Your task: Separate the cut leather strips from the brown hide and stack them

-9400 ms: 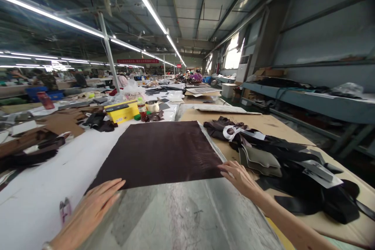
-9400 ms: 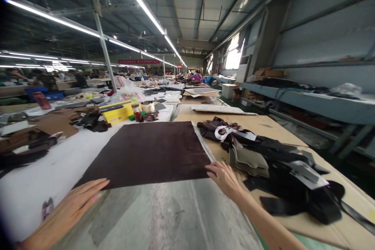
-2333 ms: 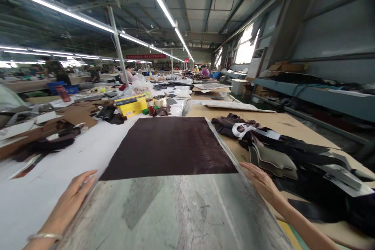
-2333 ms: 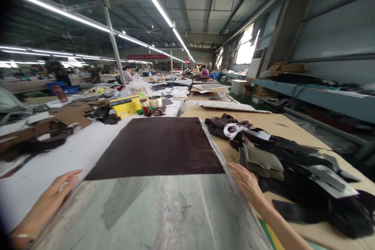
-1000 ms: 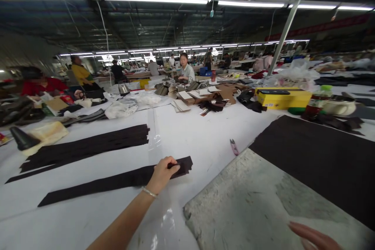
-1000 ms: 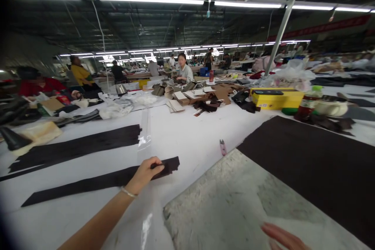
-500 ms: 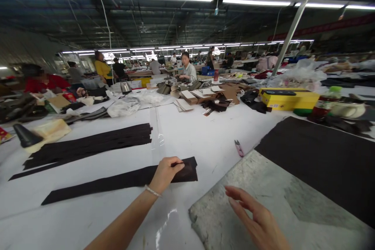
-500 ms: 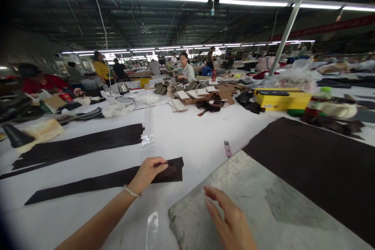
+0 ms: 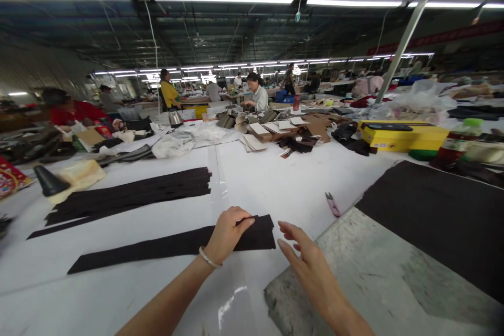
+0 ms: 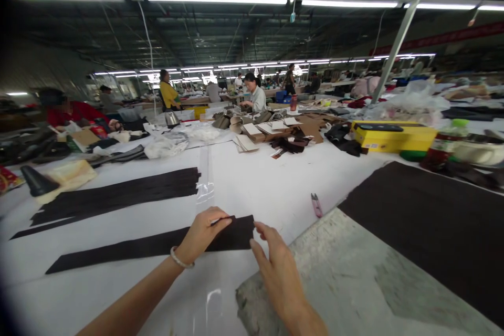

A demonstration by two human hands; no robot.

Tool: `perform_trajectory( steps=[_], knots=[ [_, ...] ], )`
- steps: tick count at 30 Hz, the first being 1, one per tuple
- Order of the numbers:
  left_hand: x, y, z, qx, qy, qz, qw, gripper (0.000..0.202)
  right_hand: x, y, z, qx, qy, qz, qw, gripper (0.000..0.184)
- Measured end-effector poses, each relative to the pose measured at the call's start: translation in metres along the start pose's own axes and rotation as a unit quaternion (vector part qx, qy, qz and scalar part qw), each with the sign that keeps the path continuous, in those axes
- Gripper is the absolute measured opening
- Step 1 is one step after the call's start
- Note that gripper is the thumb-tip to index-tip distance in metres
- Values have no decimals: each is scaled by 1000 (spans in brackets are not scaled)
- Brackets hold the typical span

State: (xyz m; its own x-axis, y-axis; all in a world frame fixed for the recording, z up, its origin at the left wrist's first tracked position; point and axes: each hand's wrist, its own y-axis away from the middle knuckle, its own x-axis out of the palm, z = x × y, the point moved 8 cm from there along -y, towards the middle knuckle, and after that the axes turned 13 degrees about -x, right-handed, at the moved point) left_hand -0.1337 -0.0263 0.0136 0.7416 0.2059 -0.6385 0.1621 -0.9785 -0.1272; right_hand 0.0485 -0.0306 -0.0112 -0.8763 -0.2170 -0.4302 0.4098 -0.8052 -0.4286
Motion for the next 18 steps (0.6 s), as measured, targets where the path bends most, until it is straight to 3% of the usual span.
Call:
perform_trajectory(
  steps=[4,10,15,18],
  knots=[
    [11,7,2,-46,106,99,988,30,26,-23,8,-8,-92,32,995,39],
    [8,12,9,-54,213,150,964,30,58,-39,-9,41,-162,82,983,41],
    [9,21,35,-102,233,270,929,34,49,-31,-34,112,-196,61,972,46],
    [3,24,59,-143,209,303,919,32,33,-27,-38,130,-205,31,970,46]
  ],
)
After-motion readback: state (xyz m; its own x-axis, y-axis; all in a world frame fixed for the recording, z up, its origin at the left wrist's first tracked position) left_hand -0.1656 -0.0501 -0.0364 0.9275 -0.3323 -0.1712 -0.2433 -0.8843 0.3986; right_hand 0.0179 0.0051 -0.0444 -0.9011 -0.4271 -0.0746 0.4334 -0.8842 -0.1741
